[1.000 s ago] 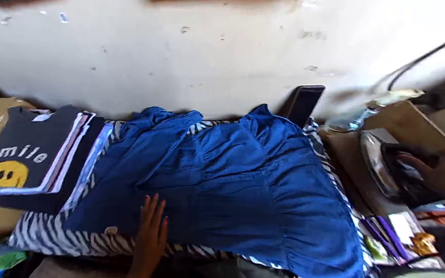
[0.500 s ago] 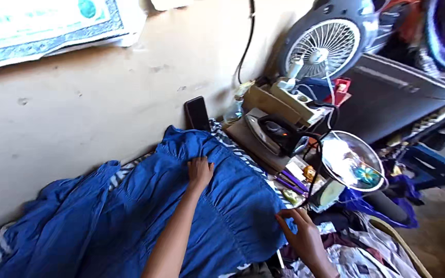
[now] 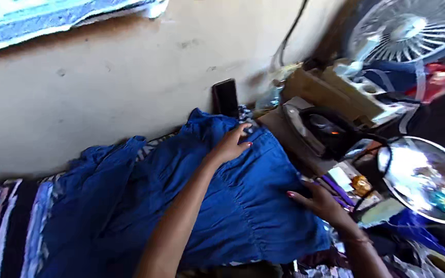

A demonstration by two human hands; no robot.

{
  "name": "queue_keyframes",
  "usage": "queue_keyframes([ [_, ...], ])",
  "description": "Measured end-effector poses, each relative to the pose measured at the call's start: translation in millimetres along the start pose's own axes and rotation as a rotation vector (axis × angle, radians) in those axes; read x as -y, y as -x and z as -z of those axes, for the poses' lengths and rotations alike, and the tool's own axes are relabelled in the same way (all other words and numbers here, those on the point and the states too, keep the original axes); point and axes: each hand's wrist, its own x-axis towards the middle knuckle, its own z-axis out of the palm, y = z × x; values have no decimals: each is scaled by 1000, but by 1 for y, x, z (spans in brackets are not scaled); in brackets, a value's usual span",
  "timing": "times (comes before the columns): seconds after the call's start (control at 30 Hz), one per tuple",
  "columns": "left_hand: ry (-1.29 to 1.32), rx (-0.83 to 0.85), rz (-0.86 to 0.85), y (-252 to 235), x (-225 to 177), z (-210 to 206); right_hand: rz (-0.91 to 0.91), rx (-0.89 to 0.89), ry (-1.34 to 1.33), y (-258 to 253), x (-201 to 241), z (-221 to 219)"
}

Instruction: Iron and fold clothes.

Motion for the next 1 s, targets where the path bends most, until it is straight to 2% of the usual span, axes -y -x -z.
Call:
queue_keyframes([
  [0.07, -157, -121, -20, 30, 16, 13, -32, 8, 34, 19, -11, 5],
  [0.13, -159, -280, -57, 92, 26, 29, -77, 116, 33, 37, -7, 11],
  [0.2, -132, -433, -11, 170, 35, 39, -123, 250, 49, 37, 0, 20],
  [0.27, -120, -539, 111, 251, 54, 23, -67, 261, 64, 34, 8, 25],
  [0.33, -84, -530, 209, 315, 66, -11, 42, 189, 48, 23, 21, 30],
  [0.43, -28, -464, 280, 365, 77, -63, 88, 65, -2, -3, 39, 29],
  [0.53, -74, -456, 350, 368, 73, -83, 119, -20, -30, -29, 61, 27],
  [0.67, -211, -490, 404, 353, 67, -88, 252, 0, -120, -66, 84, 17],
  [0.8, -265, -618, 420, 342, 73, -85, 379, 67, -34, -113, 85, -17],
  [0.9, -377, -654, 400, 330, 70, -85, 311, 120, 24, -143, 72, -45],
  [1.0, -522, -657, 248, 307, 57, -94, 221, 155, 158, -156, 74, -57],
])
